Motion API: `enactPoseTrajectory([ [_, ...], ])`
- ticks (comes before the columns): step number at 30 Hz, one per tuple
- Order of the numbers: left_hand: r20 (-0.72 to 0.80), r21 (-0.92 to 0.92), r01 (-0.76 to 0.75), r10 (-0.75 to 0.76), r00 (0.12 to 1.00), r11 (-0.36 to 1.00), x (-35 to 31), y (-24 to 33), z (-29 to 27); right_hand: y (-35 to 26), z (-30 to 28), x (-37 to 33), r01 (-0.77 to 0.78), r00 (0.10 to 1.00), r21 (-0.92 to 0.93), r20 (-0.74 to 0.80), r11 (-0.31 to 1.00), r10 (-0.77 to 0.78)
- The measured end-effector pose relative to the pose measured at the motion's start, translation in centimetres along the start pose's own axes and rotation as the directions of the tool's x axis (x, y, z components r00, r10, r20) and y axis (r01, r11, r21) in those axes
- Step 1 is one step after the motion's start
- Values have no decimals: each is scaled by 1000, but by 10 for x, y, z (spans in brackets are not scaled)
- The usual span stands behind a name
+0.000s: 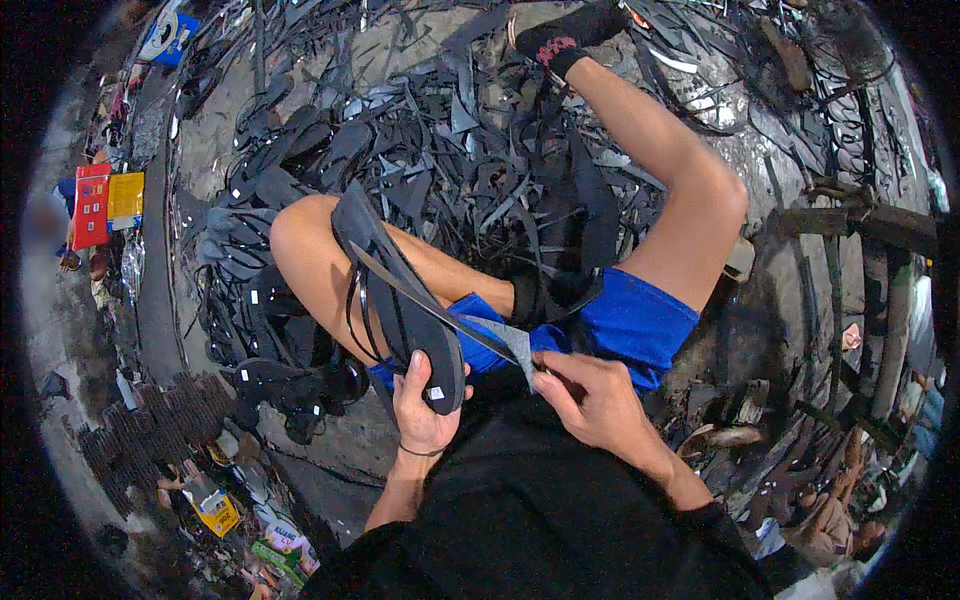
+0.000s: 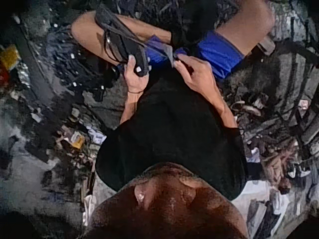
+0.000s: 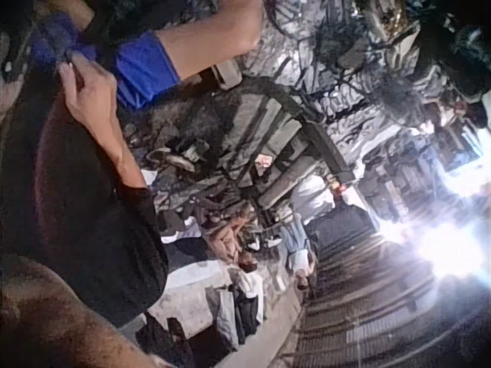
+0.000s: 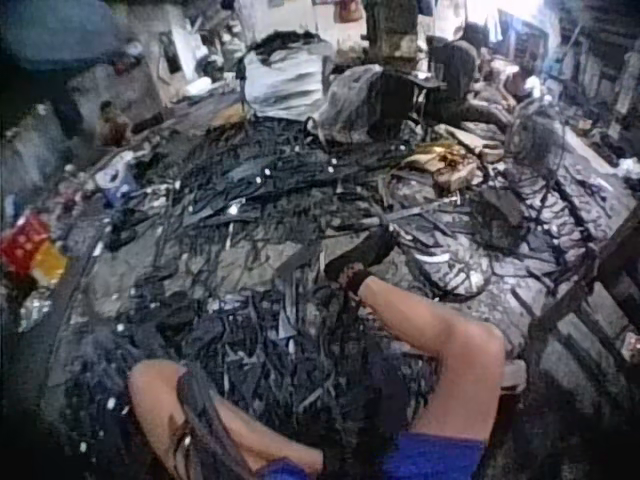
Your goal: The person sits on the floor and uses a large knife to cut strips of black rubber material. They repeatedly slice the rubber into smaller pieces and place them on the surrounding pile.
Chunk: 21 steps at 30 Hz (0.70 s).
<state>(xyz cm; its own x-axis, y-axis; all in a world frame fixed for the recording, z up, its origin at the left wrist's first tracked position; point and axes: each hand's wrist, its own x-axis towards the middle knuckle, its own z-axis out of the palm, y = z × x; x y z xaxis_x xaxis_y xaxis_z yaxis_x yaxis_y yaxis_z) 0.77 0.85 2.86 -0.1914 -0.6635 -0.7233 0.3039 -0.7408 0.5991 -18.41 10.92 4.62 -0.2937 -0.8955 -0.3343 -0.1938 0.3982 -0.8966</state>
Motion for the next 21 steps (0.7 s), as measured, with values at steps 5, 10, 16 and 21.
enactPoseTrajectory([
  [5,63,-2,45,-45,997,999,0,2,-25,12,37,44,127,990,12,-58,992,-126],
  [10,141,-92,72,-59,988,993,3,1,-33,19,68,90,337,922,-60,-182,940,-342],
  [16,161,-8,101,-99,982,995,-5,-9,-47,4,84,156,410,849,-126,-309,903,-429],
  [21,321,669,-169,-77,944,724,-3,8,-53,-19,25,158,119,990,349,23,929,-136],
])
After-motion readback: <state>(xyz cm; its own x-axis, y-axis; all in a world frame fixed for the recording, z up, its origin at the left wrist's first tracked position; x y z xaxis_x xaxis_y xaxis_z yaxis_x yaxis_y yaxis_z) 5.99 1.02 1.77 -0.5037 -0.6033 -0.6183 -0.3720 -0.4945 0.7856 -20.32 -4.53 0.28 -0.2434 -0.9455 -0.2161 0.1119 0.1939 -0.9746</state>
